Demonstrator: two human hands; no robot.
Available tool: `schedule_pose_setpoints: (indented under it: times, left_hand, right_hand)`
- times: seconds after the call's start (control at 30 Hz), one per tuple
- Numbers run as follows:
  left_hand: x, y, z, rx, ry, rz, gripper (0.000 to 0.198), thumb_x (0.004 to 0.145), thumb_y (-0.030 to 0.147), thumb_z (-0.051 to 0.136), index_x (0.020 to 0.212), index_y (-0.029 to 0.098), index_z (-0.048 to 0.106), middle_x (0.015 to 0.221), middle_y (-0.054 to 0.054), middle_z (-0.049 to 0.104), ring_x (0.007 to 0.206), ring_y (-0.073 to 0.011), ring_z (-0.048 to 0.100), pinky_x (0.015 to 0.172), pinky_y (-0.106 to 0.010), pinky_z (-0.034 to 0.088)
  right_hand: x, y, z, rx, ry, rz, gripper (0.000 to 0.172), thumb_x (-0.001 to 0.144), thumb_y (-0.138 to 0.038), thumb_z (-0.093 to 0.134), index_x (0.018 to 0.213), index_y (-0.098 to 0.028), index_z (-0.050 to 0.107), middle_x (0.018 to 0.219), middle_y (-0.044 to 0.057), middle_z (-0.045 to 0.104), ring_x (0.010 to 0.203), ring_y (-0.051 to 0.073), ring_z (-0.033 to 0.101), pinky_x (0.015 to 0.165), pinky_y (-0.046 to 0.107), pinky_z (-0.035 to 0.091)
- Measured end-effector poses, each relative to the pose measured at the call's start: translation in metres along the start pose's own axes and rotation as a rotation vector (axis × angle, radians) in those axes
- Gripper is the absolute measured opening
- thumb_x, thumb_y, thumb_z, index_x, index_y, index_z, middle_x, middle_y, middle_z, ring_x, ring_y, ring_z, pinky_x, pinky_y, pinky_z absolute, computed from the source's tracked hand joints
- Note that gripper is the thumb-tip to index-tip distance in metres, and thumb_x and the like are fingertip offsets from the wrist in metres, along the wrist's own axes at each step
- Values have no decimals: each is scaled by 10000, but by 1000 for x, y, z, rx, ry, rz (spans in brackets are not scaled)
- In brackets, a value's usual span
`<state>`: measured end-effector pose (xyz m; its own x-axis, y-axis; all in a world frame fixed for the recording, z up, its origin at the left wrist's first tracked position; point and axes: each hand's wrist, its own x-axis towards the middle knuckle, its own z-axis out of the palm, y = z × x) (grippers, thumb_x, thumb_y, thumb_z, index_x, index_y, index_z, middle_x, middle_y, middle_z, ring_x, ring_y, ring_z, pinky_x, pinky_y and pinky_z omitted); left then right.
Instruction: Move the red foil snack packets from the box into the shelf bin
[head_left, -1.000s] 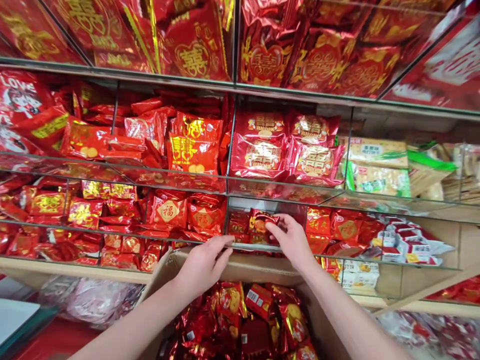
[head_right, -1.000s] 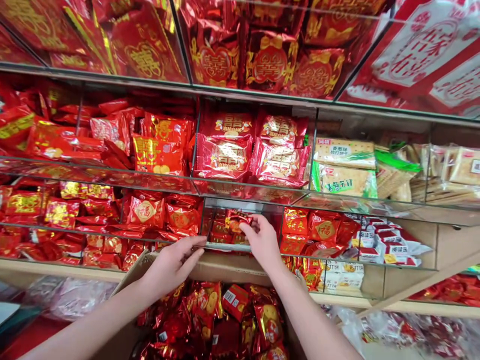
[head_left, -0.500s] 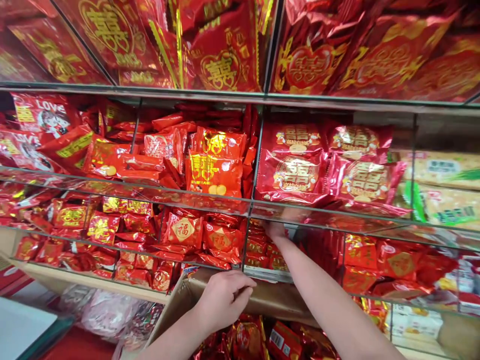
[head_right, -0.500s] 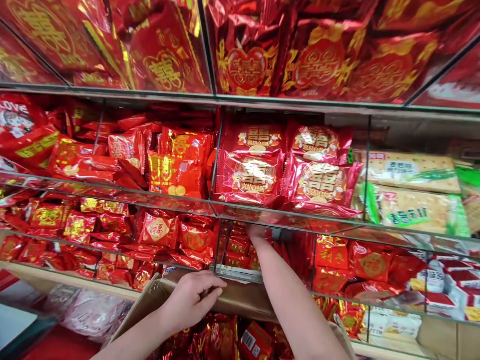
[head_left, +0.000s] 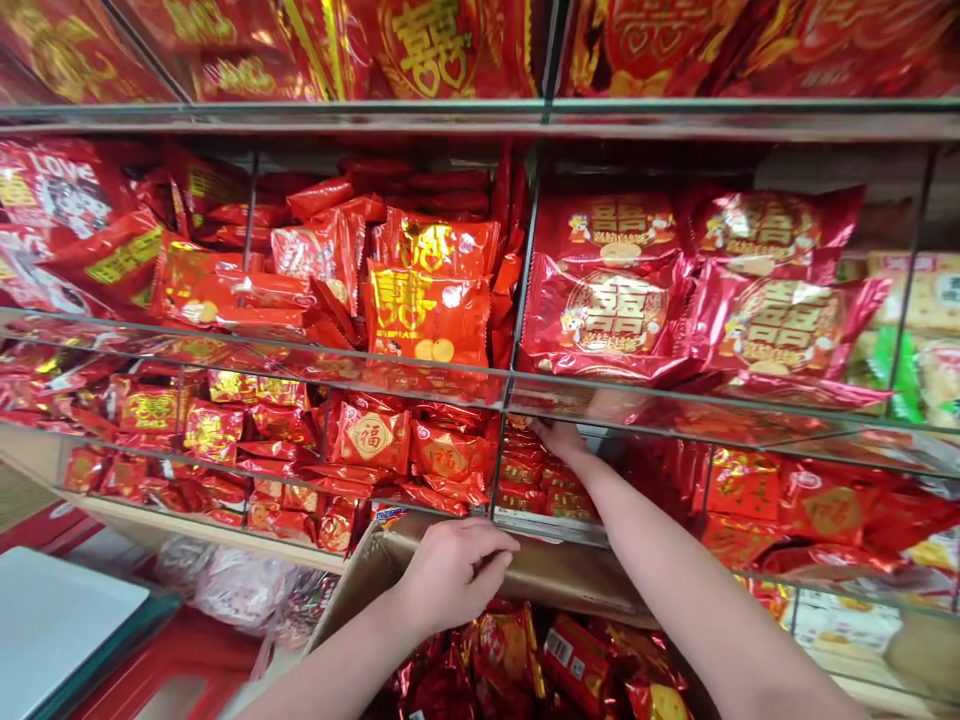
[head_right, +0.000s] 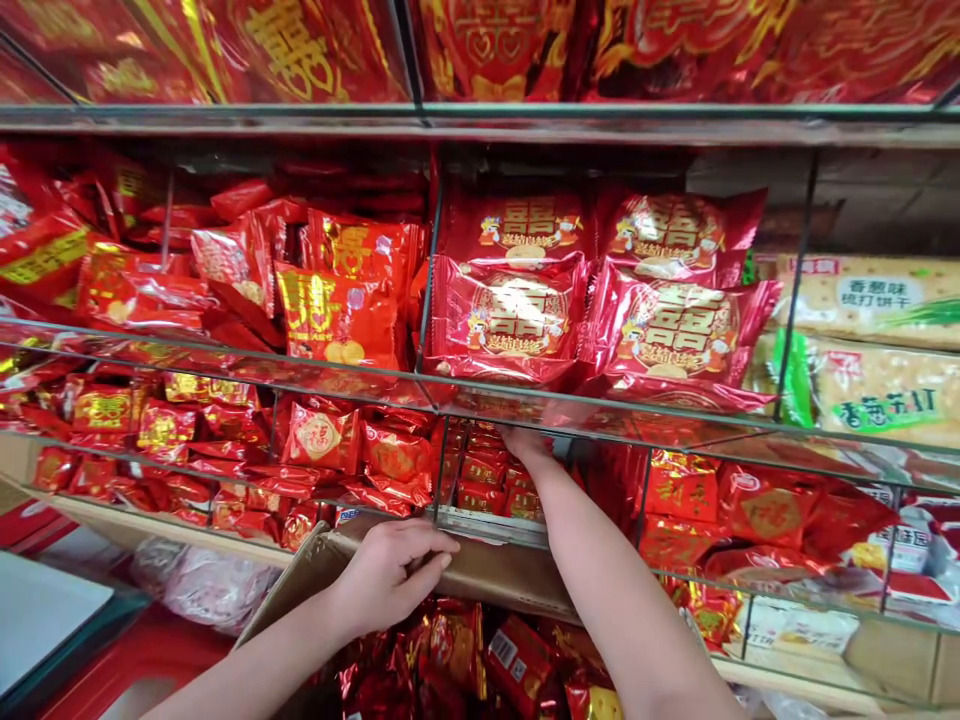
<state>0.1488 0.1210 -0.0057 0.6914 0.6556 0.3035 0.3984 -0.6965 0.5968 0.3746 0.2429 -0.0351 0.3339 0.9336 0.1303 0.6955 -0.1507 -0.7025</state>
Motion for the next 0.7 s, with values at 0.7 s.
schedule_pose_setpoints:
  times: [0.7]
  left_hand:
    - [20,67,17,-545,552,-275,250,777,403,428,751,163,492,645,30,457,608,-88,414,588,-201,342]
  right_hand:
    - [-209,-53,-53,408,188,-79,352,787,-477,346,632,-190,479,591,-20,472,579,126,406,567,236,308]
